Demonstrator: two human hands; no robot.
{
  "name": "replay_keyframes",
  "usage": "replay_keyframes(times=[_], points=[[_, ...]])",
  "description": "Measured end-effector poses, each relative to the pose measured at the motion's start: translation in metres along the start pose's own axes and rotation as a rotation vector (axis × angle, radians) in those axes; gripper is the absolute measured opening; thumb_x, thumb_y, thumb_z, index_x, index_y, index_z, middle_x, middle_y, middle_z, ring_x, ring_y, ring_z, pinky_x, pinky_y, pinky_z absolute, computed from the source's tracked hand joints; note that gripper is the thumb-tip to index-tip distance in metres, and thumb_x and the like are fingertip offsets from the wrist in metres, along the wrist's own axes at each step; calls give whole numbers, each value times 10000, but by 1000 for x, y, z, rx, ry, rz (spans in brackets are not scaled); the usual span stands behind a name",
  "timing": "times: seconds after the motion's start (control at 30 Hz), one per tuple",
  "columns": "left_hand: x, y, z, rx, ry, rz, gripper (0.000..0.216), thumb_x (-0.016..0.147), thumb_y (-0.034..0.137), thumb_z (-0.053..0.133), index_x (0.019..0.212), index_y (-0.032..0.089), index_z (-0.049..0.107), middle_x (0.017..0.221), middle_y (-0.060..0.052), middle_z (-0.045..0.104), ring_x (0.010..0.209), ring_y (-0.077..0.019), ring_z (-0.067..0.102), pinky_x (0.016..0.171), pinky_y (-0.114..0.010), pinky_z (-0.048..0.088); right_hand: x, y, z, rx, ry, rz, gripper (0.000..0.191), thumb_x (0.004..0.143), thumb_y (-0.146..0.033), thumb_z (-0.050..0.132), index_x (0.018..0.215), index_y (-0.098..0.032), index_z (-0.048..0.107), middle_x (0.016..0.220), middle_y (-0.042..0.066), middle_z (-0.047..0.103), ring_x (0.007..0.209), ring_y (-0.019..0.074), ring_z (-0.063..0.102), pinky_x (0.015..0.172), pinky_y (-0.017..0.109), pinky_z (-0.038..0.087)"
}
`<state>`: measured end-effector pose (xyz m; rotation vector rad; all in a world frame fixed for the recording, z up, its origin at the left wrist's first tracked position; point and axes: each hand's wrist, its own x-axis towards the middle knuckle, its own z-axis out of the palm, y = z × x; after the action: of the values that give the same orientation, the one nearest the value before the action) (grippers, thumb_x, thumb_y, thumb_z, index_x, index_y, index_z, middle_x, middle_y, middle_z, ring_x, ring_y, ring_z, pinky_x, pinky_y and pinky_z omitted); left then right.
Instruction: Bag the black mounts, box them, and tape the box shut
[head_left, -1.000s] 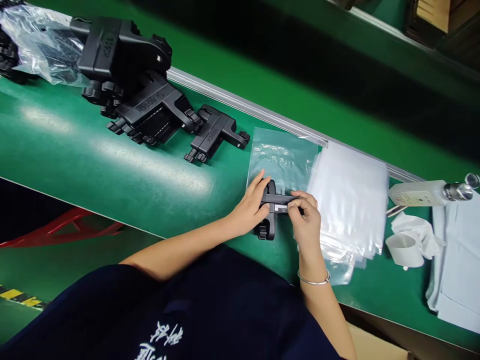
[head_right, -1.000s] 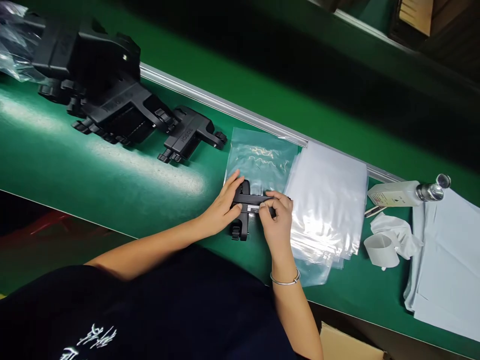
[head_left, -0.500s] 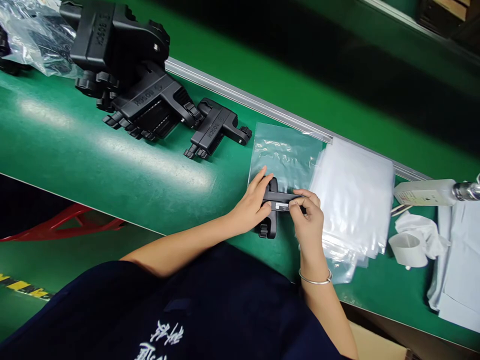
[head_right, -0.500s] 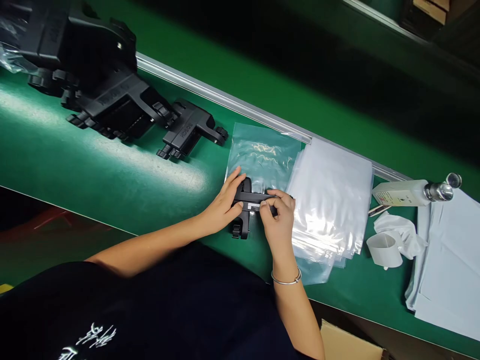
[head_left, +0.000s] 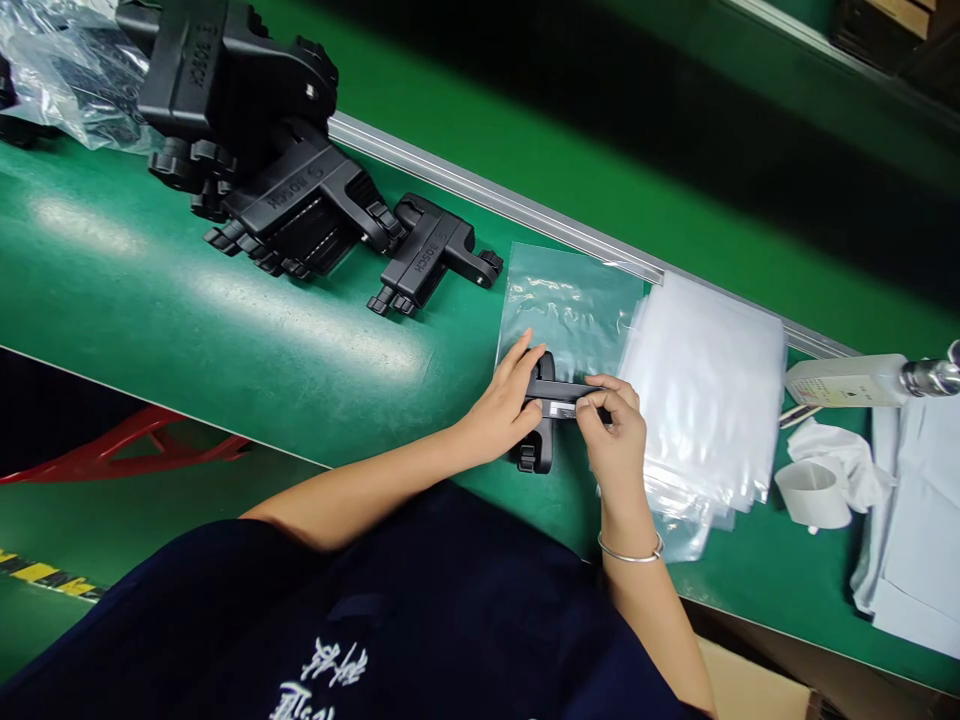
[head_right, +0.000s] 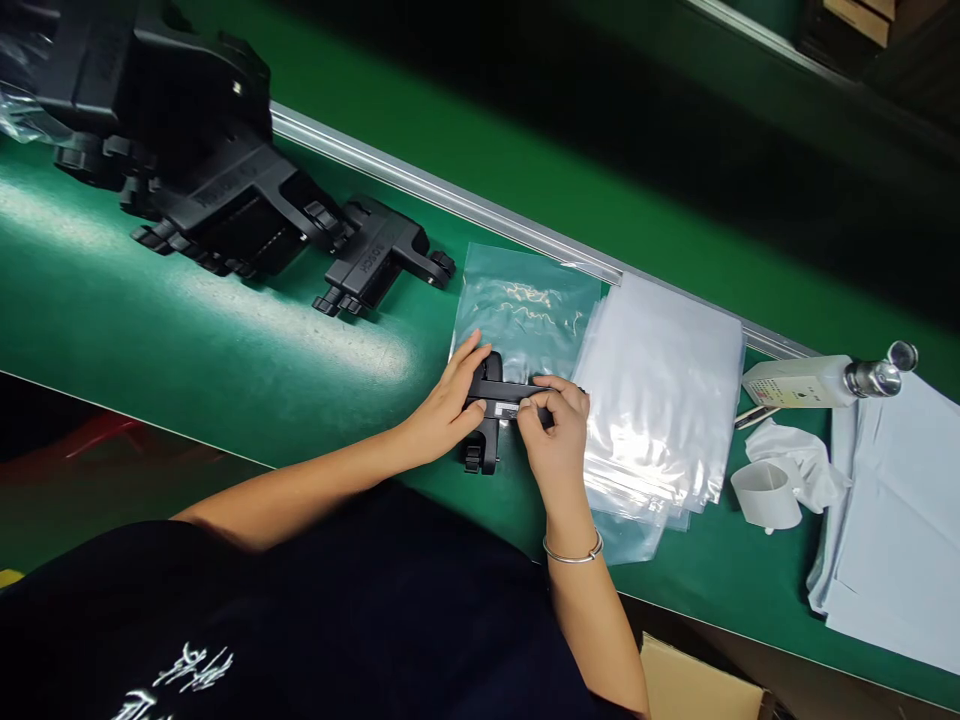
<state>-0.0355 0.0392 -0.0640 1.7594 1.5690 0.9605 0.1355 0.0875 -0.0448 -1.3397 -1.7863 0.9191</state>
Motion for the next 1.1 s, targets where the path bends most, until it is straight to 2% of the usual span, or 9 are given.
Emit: replay_keyframes(times=[0.13,0.23,0.37,0.43,0.5,0.57,0.63,0.93,1.1], points=[[-3,3,-5,113,76,56,665,902,165,453,1506,175,175,1622,-185,122,1505,-290,132,1179,-536,267,-1,1,-1,-12,-6,-16,134,789,-252,586,658,-222,587,1058,72,644,1074,264,564,989,501,364],[-9,7,-12,288,162,245,485,922,184,463,1404,170,419,1515,-159,409,1443,-278,323,1154,-506,317,-1,2,1,-22,-8,-42,125,795,-245,585,672,-224,592,1056,72,648,1074,262,570,982,501,380],[-15,9,-22,535,33,484,301,954,217,479,1214,206,632,1251,-69,680,1236,-218,577,1091,-415,386,-1,3,1,-44,-1,-78,132,799,-242,586,669,-221,592,1033,80,655,1062,268,585,987,526,396],[-14,8,-26,622,-27,506,317,960,253,495,1243,207,630,1271,-63,674,1221,-215,590,1055,-394,406,0,6,-6,-25,-20,-84,137,826,-253,577,697,-221,612,1069,87,659,1101,270,586,1003,521,409],[-12,6,-30,673,-41,533,322,966,279,495,1249,208,631,1285,-56,667,1213,-210,595,1016,-375,419,1,12,-18,58,-65,-85,120,869,-283,566,913,-232,666,1223,91,631,1176,262,577,1018,492,435],[-9,4,-33,698,-42,580,320,975,296,483,1237,197,638,1278,-52,672,1192,-207,605,962,-355,434,3,20,-33,89,-158,-105,347,889,-328,594,1231,-271,597,1403,80,543,1281,252,526,1062,470,430],[-5,1,-36,707,-56,633,328,981,305,471,1240,185,634,1268,-54,677,1177,-211,608,907,-348,441,5,27,-45,2,-258,-157,522,876,-369,642,1375,-306,506,1470,57,497,1358,252,457,1121,480,384],[13,15,-41,694,-338,610,457,938,432,544,1359,254,550,1194,-81,671,1111,-259,582,855,-359,426,7,36,-47,-181,-281,-213,513,877,-510,619,1349,-316,564,1353,54,615,1346,276,473,1138,546,358],[16,30,-37,703,-362,556,488,893,432,621,1335,230,570,1162,-112,668,1097,-278,586,967,-417,416,7,34,-48,-190,-279,-234,490,884,-514,606,1327,-306,577,1332,66,623,1327,277,487,1121,528,375]])
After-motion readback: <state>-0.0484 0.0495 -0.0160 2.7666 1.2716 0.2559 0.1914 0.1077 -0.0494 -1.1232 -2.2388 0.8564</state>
